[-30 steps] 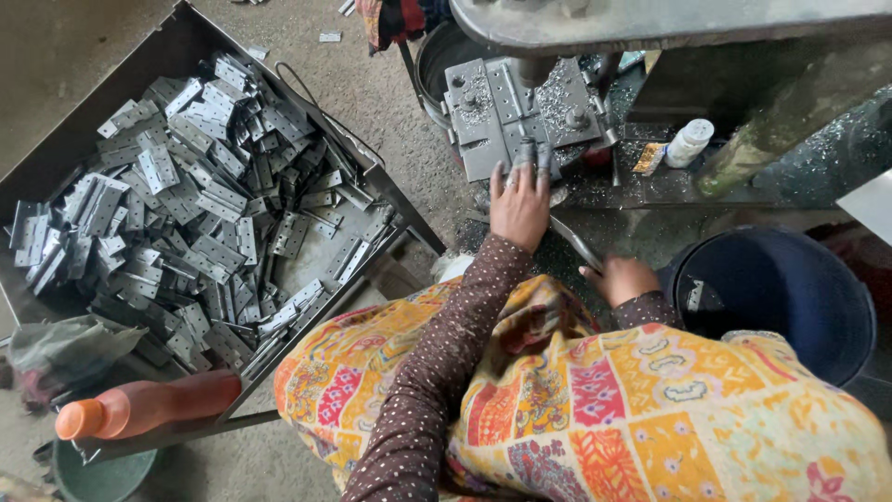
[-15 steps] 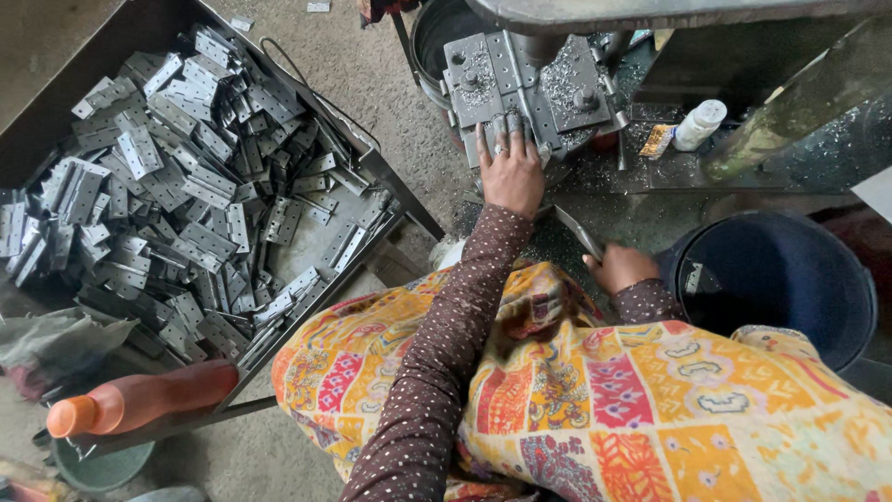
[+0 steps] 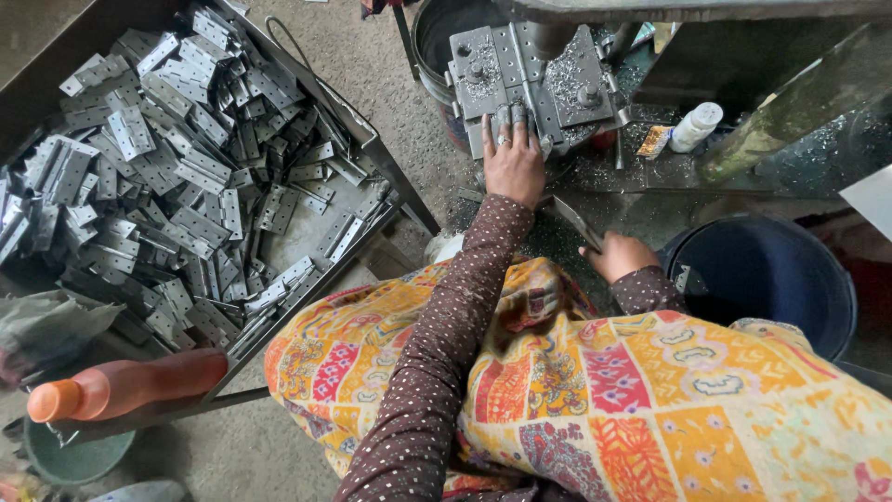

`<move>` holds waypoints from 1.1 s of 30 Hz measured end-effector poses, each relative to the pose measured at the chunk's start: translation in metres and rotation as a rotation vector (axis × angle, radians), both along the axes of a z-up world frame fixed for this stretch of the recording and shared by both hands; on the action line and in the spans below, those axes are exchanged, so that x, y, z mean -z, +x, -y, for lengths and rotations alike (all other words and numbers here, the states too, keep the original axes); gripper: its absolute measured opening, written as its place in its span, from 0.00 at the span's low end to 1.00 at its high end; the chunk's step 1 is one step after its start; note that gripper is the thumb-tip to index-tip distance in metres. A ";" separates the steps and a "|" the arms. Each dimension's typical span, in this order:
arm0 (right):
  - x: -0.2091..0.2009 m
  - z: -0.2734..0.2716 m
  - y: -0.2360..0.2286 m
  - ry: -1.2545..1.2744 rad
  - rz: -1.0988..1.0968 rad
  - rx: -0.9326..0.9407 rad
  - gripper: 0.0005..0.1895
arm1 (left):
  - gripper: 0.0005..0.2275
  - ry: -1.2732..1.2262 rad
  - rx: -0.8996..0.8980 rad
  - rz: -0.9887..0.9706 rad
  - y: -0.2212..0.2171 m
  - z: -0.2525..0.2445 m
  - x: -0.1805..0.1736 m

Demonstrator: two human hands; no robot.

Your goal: The person repeatedly picks up small metal brackets from a bin, places them under a drill press, and operates the machine to drill holes. After drilling, the person removes the bracket and places it into a nearby bin.

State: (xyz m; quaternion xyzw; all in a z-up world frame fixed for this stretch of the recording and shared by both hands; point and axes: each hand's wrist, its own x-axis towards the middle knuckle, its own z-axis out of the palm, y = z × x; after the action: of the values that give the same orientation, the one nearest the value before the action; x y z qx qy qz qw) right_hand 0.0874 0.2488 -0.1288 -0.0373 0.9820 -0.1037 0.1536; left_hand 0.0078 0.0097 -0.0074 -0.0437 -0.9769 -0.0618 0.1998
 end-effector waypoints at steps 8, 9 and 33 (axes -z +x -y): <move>0.078 0.003 0.018 -0.232 -0.031 0.099 0.26 | 0.17 -0.036 -0.022 0.012 -0.013 0.004 -0.004; 0.084 0.002 0.029 -0.221 -0.036 0.097 0.25 | 0.17 -0.031 -0.015 -0.002 -0.004 0.003 0.000; 0.042 0.002 0.017 -0.238 -0.076 0.034 0.25 | 0.18 0.055 0.012 0.037 -0.010 0.009 -0.006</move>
State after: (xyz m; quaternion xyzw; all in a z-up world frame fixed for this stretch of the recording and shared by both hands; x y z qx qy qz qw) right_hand 0.1043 0.2469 -0.1705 -0.0424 0.9683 -0.2208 0.1088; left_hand -0.0024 0.0003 -0.0010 -0.0430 -0.9781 -0.0908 0.1824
